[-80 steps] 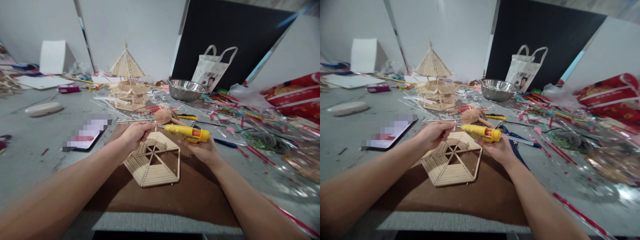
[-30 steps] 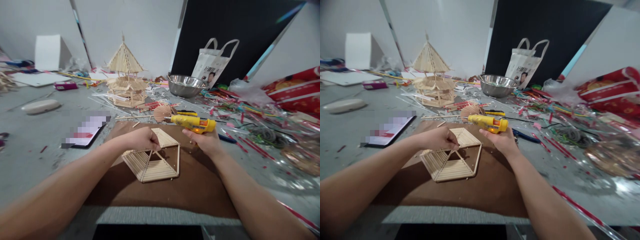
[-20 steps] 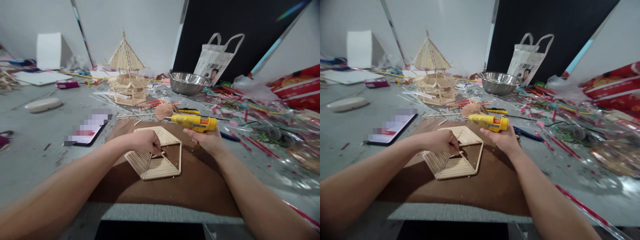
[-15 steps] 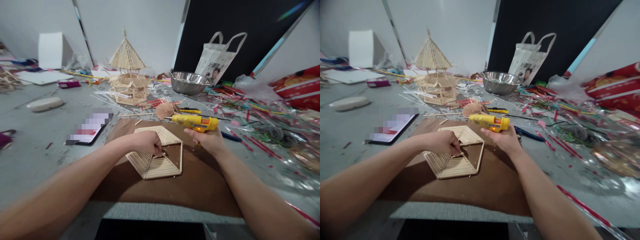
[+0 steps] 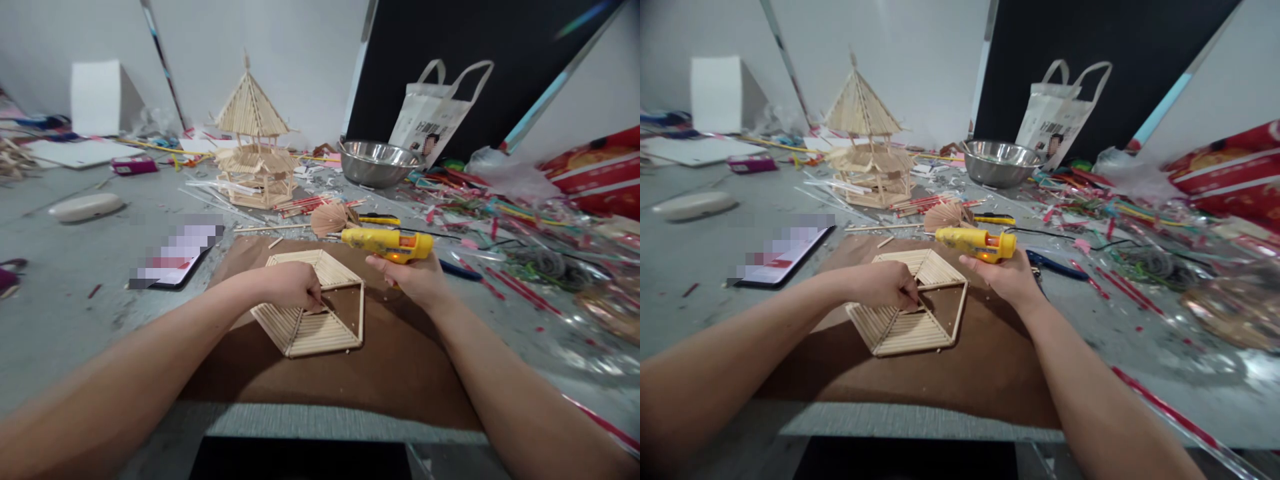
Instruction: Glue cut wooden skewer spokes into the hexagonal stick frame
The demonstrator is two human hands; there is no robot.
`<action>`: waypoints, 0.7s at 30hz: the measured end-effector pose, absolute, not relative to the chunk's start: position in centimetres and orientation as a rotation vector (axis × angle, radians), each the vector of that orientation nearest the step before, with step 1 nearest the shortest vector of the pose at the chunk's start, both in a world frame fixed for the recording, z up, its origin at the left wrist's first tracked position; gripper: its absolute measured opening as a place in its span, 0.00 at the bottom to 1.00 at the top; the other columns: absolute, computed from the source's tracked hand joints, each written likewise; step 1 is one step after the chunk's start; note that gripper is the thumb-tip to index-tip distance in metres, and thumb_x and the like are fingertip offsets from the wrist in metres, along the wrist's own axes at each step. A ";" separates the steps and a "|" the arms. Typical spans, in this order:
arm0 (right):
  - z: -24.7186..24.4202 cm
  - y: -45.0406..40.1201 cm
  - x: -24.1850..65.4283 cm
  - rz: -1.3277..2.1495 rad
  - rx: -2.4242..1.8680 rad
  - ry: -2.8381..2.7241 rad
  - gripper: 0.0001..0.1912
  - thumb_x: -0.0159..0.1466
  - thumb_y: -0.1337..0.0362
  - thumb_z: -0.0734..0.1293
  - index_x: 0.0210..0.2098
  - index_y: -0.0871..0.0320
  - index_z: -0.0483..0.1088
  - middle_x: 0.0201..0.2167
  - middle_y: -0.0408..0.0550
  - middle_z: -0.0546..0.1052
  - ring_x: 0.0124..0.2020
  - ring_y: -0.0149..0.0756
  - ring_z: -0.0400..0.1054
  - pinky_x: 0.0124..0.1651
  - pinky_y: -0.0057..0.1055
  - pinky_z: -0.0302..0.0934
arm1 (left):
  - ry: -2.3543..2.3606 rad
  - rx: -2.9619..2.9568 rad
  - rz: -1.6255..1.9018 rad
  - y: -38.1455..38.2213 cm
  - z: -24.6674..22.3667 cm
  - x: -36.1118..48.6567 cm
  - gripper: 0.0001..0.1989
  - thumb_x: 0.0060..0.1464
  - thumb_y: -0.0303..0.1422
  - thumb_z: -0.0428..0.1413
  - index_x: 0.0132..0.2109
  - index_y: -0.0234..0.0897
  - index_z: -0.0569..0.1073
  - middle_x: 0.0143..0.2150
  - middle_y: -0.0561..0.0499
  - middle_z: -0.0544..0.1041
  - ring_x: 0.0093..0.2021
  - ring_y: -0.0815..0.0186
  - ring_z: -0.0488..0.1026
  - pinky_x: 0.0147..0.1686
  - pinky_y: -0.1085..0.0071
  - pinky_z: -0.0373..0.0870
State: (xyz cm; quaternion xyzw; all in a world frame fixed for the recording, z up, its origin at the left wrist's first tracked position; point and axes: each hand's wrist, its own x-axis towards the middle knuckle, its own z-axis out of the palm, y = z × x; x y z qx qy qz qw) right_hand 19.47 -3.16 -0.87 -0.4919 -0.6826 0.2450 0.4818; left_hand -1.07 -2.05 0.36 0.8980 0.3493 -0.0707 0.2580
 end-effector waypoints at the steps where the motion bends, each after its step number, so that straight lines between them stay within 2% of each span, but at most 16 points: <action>1: -0.9 -3.1 19.5 0.616 -1.186 -1.650 0.14 0.46 0.60 0.67 0.32 0.57 0.69 0.24 0.44 0.73 0.26 0.34 0.67 0.22 0.29 0.63 | 0.946 2.439 -0.191 -2.1 0.4 -1.1 0.14 0.43 0.38 0.48 0.31 0.36 0.74 0.23 0.54 0.73 0.23 0.74 0.63 0.21 0.79 0.54; 7: -1.1 -3.0 19.5 0.677 -1.184 -1.601 0.13 0.45 0.61 0.68 0.30 0.57 0.70 0.26 0.45 0.73 0.28 0.35 0.68 0.25 0.30 0.65 | 0.947 2.448 -0.207 -2.1 0.4 -1.1 0.12 0.42 0.37 0.49 0.31 0.37 0.74 0.23 0.55 0.73 0.23 0.73 0.63 0.22 0.79 0.54; 11: -1.0 -3.1 19.5 0.696 -1.207 -1.580 0.12 0.44 0.61 0.69 0.28 0.59 0.70 0.24 0.45 0.73 0.26 0.34 0.67 0.23 0.29 0.64 | 0.946 2.467 -0.211 -2.1 0.3 -1.0 0.12 0.42 0.37 0.50 0.31 0.38 0.75 0.24 0.55 0.73 0.23 0.73 0.63 0.22 0.78 0.54; 21: -0.7 -3.3 19.3 0.644 -1.257 -1.632 0.14 0.45 0.59 0.68 0.29 0.61 0.70 0.20 0.44 0.71 0.21 0.30 0.65 0.19 0.25 0.61 | 0.980 2.463 -0.217 -2.3 0.4 -0.9 0.12 0.41 0.37 0.50 0.31 0.39 0.75 0.24 0.54 0.74 0.23 0.73 0.64 0.22 0.78 0.54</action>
